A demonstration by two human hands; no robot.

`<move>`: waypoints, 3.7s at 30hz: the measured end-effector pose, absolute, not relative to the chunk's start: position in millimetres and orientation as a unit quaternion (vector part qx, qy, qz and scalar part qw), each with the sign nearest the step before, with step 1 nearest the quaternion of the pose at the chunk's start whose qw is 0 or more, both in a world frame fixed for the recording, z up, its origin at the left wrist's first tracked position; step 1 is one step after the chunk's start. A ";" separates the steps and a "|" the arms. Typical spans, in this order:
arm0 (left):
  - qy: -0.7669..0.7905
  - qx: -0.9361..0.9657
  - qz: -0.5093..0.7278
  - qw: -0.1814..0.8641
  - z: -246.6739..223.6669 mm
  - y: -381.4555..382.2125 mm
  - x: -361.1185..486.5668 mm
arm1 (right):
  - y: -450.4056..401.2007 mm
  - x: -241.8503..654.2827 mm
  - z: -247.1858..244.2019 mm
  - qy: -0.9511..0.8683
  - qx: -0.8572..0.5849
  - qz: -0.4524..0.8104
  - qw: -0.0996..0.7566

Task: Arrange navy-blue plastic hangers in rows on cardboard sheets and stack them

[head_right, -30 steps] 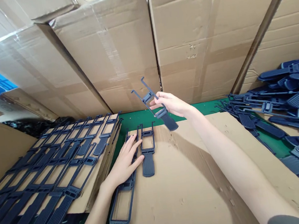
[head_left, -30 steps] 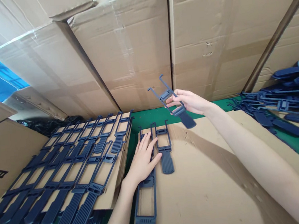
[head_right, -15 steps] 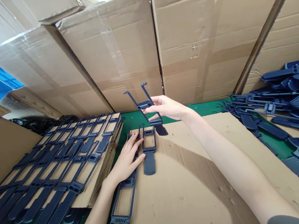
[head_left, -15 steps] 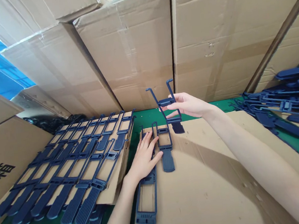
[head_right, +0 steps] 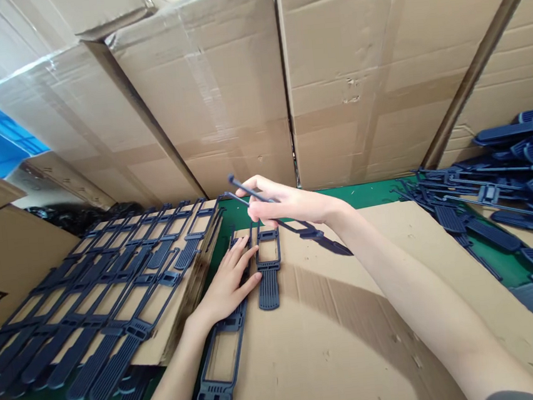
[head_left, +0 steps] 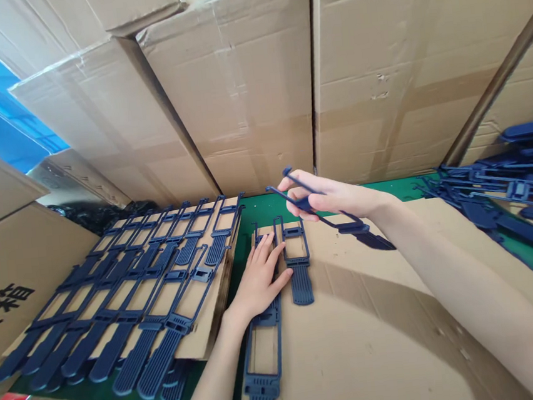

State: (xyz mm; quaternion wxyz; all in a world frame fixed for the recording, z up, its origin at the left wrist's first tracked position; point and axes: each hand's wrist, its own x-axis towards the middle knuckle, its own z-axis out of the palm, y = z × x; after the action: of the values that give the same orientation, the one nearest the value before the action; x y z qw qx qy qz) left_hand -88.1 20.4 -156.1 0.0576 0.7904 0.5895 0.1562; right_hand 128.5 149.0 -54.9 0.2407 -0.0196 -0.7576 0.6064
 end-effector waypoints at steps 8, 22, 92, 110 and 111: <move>0.586 0.795 0.150 0.049 -156.2 20.8 -87.1 | 138.5 130.8 -46.0 -0.875 -0.139 0.433 0.167; 0.584 0.793 0.157 0.066 -158.6 22.7 -88.4 | 130.3 123.5 -47.1 -0.812 -0.130 0.538 0.181; 0.550 0.755 0.355 0.017 -157.0 24.9 -86.6 | 74.4 110.7 -73.9 -0.990 -0.133 0.035 -0.045; 0.657 0.690 0.300 -0.045 -160.6 20.0 -82.1 | 66.3 104.5 -97.9 -0.989 -0.098 0.099 -0.051; 0.660 0.688 0.297 -0.046 -160.5 19.9 -82.0 | 67.1 104.9 -97.6 -0.989 -0.096 0.104 -0.050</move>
State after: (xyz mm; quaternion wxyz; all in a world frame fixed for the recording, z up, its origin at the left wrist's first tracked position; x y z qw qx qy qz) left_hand -82.0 19.9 -160.5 -0.0462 0.6882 0.6604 0.2968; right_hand 104.9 67.1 -97.6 -0.0495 -0.0965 -0.9887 0.1037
